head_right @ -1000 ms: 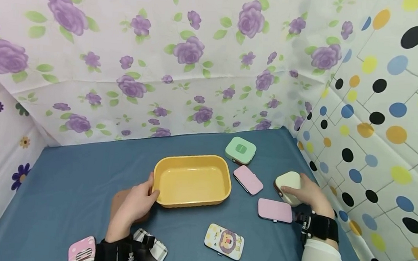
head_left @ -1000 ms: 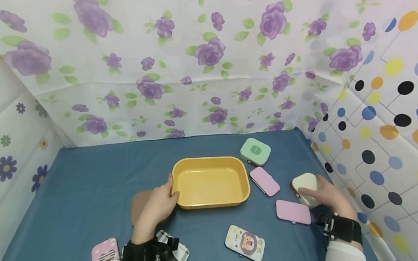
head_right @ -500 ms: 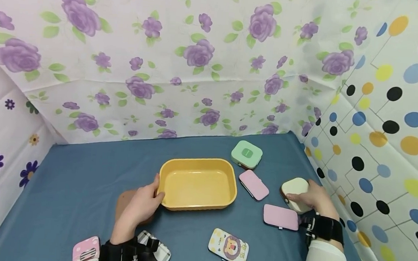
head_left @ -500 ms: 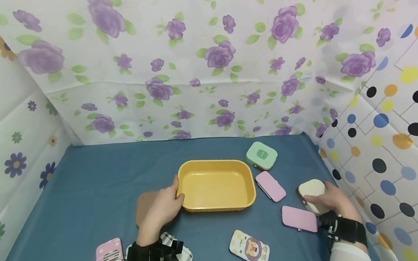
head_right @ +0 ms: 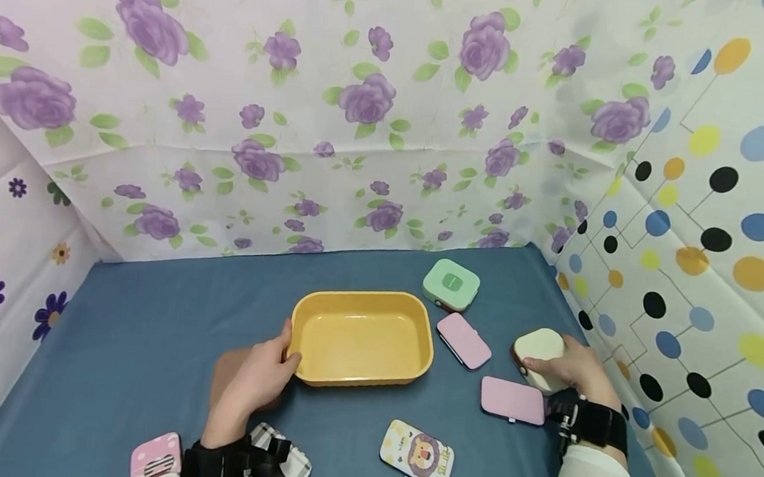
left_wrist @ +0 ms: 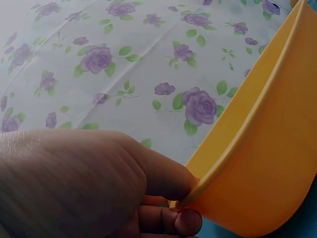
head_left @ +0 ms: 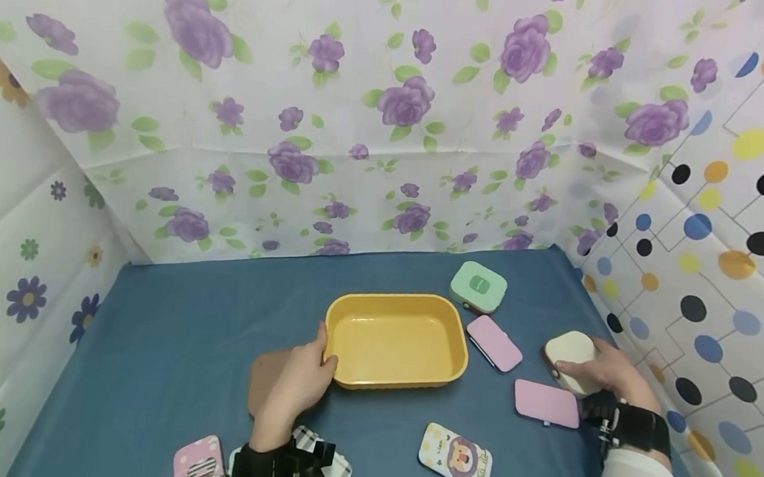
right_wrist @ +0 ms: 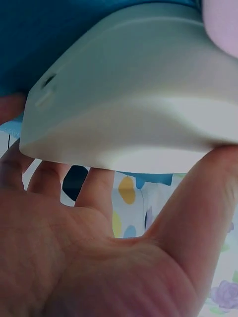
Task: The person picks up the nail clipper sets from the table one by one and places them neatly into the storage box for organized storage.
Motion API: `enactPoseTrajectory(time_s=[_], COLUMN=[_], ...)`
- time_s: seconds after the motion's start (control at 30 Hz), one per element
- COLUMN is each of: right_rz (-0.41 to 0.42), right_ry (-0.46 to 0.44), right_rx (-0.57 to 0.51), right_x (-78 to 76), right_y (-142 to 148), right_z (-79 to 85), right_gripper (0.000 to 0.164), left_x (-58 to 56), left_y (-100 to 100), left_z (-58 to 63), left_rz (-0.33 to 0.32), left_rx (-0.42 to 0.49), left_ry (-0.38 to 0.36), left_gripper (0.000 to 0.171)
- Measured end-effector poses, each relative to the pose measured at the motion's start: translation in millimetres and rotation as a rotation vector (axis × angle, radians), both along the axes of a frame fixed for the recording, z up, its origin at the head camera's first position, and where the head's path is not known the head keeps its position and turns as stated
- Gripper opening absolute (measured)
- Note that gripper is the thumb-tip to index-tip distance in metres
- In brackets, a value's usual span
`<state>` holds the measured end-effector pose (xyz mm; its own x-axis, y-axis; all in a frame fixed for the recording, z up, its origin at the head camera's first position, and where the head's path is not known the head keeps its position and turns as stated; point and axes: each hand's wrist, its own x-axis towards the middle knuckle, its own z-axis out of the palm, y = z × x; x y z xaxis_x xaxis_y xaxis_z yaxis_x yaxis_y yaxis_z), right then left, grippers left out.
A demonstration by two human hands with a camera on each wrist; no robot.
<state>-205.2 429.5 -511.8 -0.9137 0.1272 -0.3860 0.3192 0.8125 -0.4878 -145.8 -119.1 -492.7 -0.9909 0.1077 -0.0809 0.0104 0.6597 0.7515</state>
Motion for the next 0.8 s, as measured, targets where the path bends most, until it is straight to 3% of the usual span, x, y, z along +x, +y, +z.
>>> enactPoseTrajectory(time_s=[0.33, 0.6, 0.8], right_rz=[-0.022, -0.067, -0.036], right_ry=[-0.005, -0.082, 0.017], right_rx=[-0.019, -0.089, -0.013], right_x=[-1.4, 0.0, -1.2], right_y=[3.6, 6.8, -0.5], right_z=[-2.5, 1.4, 3.6], right_gripper=[0.126, 0.134, 0.134], left_x=[-2.2, -2.3, -2.8], left_y=[1.6, 2.5, 1.6], left_z=[2.3, 2.6, 0.1], left_rz=[0.023, 0.011, 0.029], left_rx=[-0.013, 0.002, 0.019], left_ry=[-0.002, 0.008, -0.005], left_gripper=[0.068, 0.068, 0.067])
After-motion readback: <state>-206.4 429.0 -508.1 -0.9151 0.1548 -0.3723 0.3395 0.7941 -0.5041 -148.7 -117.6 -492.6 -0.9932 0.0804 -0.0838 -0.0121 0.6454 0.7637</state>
